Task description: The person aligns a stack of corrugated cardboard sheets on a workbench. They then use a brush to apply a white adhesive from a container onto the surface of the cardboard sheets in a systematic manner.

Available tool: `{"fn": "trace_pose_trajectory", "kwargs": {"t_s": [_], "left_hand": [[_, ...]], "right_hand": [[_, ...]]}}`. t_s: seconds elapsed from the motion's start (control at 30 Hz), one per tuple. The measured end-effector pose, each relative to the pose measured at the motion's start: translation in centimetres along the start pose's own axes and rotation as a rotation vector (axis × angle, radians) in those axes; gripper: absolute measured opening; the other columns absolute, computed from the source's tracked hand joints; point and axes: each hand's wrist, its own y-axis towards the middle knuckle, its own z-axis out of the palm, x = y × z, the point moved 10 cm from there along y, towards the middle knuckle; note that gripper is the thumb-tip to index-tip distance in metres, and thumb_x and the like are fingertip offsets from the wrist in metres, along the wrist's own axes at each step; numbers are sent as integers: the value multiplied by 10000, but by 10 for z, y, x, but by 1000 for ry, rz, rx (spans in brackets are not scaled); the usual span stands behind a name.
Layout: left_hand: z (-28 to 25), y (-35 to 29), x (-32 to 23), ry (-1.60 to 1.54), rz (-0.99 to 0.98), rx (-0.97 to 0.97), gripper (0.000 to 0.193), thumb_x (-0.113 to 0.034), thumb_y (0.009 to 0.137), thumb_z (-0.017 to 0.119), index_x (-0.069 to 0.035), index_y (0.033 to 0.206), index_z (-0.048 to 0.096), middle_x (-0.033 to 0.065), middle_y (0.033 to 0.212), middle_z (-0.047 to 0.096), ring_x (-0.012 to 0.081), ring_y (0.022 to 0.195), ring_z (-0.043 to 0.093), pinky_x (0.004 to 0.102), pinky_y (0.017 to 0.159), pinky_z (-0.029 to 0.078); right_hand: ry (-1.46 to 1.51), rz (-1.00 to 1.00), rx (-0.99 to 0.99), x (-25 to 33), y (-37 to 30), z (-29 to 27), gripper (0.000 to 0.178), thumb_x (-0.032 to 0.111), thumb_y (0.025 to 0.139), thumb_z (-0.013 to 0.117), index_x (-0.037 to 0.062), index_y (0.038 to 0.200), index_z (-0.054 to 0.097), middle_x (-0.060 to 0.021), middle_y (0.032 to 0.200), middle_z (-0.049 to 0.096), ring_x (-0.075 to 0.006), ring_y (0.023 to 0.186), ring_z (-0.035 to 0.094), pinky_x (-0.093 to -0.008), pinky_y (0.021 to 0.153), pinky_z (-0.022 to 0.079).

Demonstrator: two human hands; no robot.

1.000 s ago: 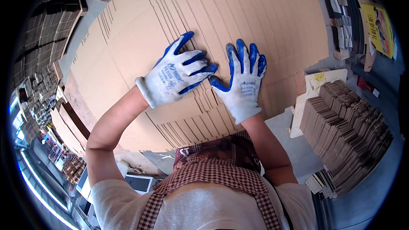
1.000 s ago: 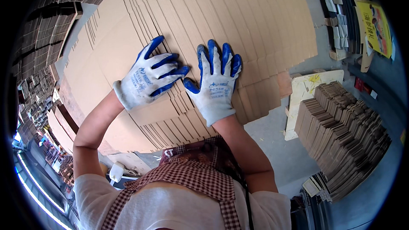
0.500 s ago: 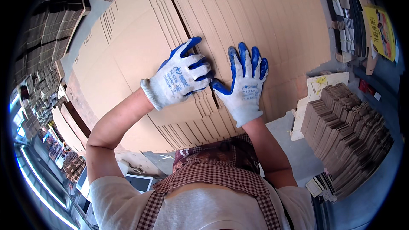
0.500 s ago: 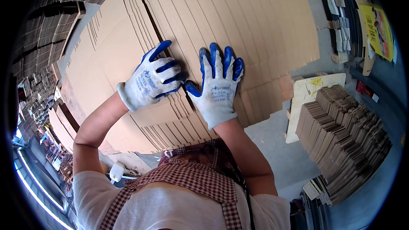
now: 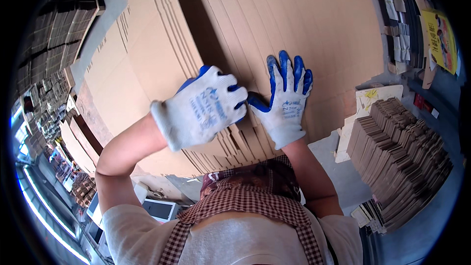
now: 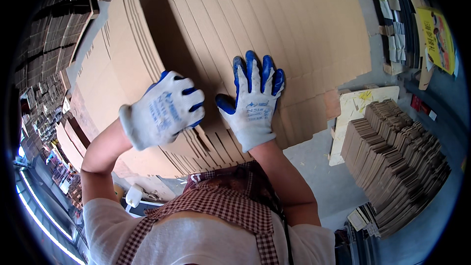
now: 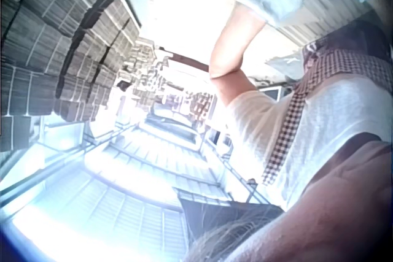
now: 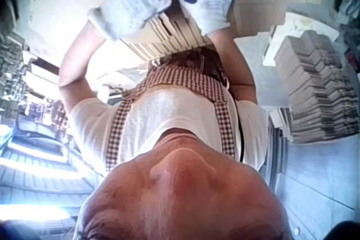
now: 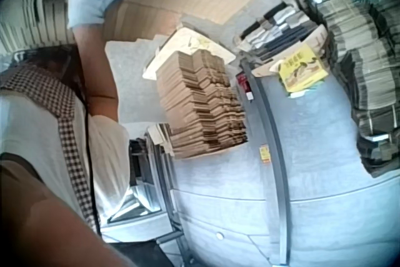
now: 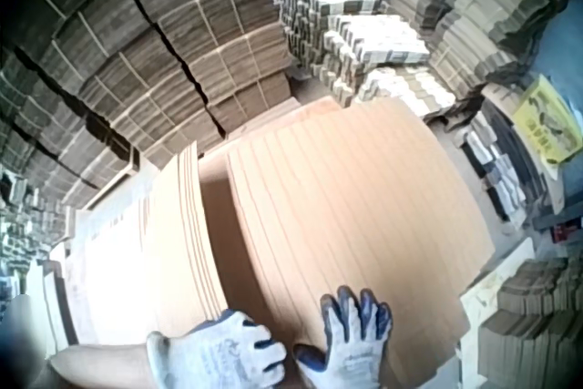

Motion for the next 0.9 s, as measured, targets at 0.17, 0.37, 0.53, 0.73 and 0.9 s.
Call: {"fn": "trace_pose_trajectory", "kwargs": {"t_s": [0.17, 0.37, 0.53, 0.73, 0.9], "left_hand": [[-2, 26, -1, 1130, 124, 140, 210, -282, 724, 600, -168, 877, 513, 18, 943, 521, 224, 852, 468, 347, 847, 364], [-4, 33, 6, 1362, 49, 245, 337, -303, 720, 605, -141, 1009, 541, 45, 1037, 529, 240, 962, 500, 375, 904, 380], [-5, 29, 5, 1439, 34, 240, 352, -298, 724, 601, -135, 1030, 544, 56, 1047, 523, 247, 968, 493, 378, 947, 367], [2, 10, -14, 1216, -28, 214, 120, -237, 875, 553, -139, 866, 484, 40, 853, 477, 180, 851, 475, 311, 868, 387], [9, 6, -49, 1589, 177, 160, 209, -247, 772, 620, -107, 927, 611, 27, 811, 556, 195, 765, 528, 320, 768, 391]], "right_hand": [[-13, -2, 22, 0, 0, 2, 946, 507, 731, 770, 162, 1511, 362, -111, 1571, 273, -390, 1449, 212, -625, 1157, 139], [6, -9, 31, 0, 1, 2, 954, 550, 743, 745, 138, 1512, 357, -126, 1576, 261, -401, 1453, 198, -633, 1157, 125], [2, -28, 39, 2, -1, 4, 963, 586, 756, 722, 123, 1514, 349, -133, 1584, 239, -410, 1461, 174, -639, 1161, 93], [-41, -15, 70, 0, -1, 7, 996, 563, 749, 741, 155, 1542, 297, -124, 1597, 210, -408, 1468, 153, -640, 1162, 91], [-58, -12, 74, 0, -2, 8, 1007, 569, 743, 743, 163, 1545, 290, -126, 1597, 209, -407, 1466, 155, -642, 1162, 97]]}}
